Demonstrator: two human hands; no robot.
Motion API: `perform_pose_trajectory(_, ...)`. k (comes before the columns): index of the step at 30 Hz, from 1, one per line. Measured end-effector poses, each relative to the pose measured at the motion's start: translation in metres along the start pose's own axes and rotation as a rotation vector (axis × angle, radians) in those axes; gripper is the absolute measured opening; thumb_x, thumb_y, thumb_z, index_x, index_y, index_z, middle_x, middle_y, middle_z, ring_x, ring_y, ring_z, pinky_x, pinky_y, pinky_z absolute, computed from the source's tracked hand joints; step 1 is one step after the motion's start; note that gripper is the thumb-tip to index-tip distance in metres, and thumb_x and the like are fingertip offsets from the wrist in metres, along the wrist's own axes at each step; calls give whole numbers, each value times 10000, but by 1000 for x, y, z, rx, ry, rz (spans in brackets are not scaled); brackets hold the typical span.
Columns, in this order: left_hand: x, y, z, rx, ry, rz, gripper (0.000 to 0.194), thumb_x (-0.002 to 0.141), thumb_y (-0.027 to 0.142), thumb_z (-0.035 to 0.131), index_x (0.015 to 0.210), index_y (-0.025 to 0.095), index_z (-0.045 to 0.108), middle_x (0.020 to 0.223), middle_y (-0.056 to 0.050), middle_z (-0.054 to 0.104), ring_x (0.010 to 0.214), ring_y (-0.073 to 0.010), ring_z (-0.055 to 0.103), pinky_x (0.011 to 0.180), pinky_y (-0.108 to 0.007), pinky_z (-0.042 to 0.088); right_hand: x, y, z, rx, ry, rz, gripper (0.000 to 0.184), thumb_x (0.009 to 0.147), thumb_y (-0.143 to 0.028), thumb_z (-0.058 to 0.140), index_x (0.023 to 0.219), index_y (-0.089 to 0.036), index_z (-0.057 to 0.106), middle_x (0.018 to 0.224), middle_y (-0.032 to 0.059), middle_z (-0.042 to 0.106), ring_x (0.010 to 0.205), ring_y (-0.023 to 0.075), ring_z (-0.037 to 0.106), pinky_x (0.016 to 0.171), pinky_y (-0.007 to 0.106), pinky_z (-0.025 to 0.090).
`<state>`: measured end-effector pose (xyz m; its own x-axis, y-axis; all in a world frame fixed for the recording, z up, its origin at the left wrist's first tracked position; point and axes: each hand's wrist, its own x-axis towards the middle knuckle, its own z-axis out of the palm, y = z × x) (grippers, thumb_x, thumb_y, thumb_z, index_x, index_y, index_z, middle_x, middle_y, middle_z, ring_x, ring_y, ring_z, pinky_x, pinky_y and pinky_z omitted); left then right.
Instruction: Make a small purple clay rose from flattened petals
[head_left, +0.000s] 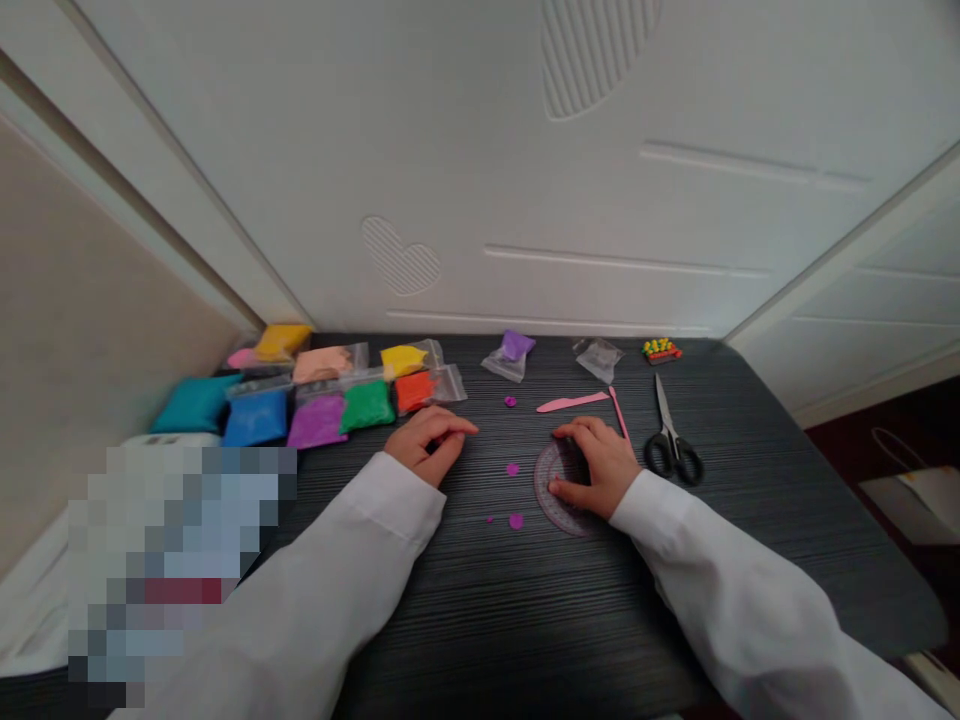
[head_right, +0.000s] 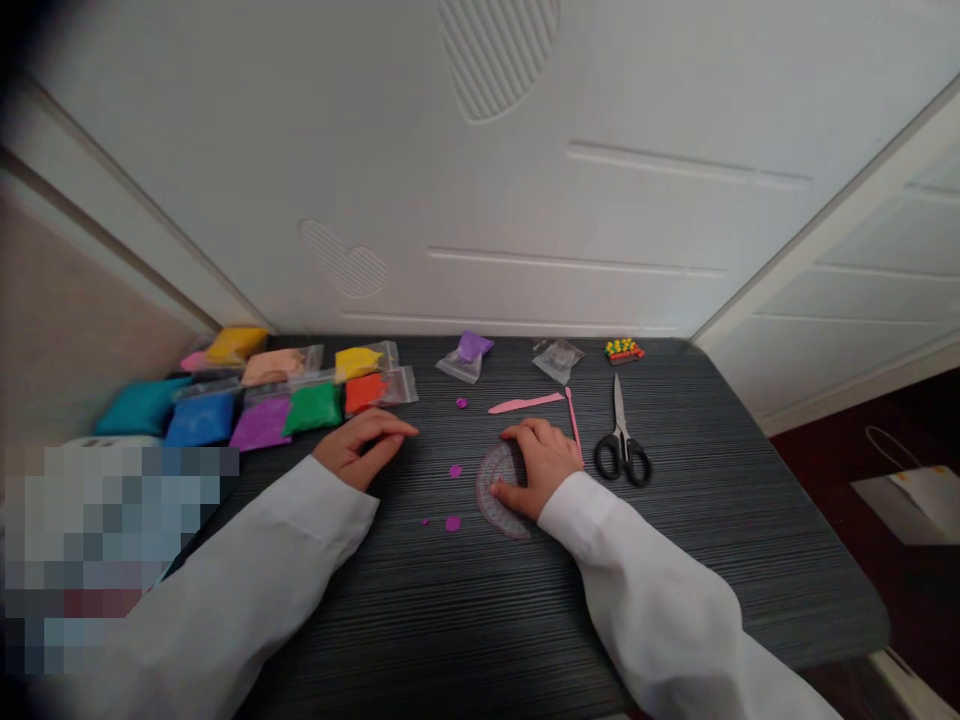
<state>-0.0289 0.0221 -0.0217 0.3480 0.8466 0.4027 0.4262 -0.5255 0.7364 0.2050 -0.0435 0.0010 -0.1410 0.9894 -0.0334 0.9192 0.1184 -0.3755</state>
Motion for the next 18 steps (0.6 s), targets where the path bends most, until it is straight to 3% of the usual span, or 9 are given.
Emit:
perform_pose_trajectory(8, 0, 1, -1, 43, -37, -21, 184, 721, 233, 465, 771, 176, 633, 730, -18, 569, 657, -111, 512, 631, -234, 424, 5, -5, -2, -83, -52, 30, 568, 567, -397, 624, 1080, -234, 443, 1107, 69, 422, 1003, 242, 415, 823, 402, 343)
perform_pose_trajectory(13, 0, 4, 0, 63, -6, -32, 180, 707, 219, 465, 755, 174, 632, 707, -7, 557, 605, -95, 485, 570, -214, 408, 8, -3, -3, 4, -91, 58, 581, 548, -378, 649, 1074, -232, 448, 1118, 75, 402, 1058, 258, 384, 851, 439, 335)
perform_pose_trajectory(18, 0, 7, -1, 88, -14, -50, 188, 703, 220, 463, 763, 174, 635, 696, -3, 545, 577, -89, 469, 555, -209, 398, 18, 5, -12, 48, -177, 86, 568, 585, -361, 645, 1087, -204, 429, 1085, 65, 429, 905, 159, 501, 769, 324, 427)
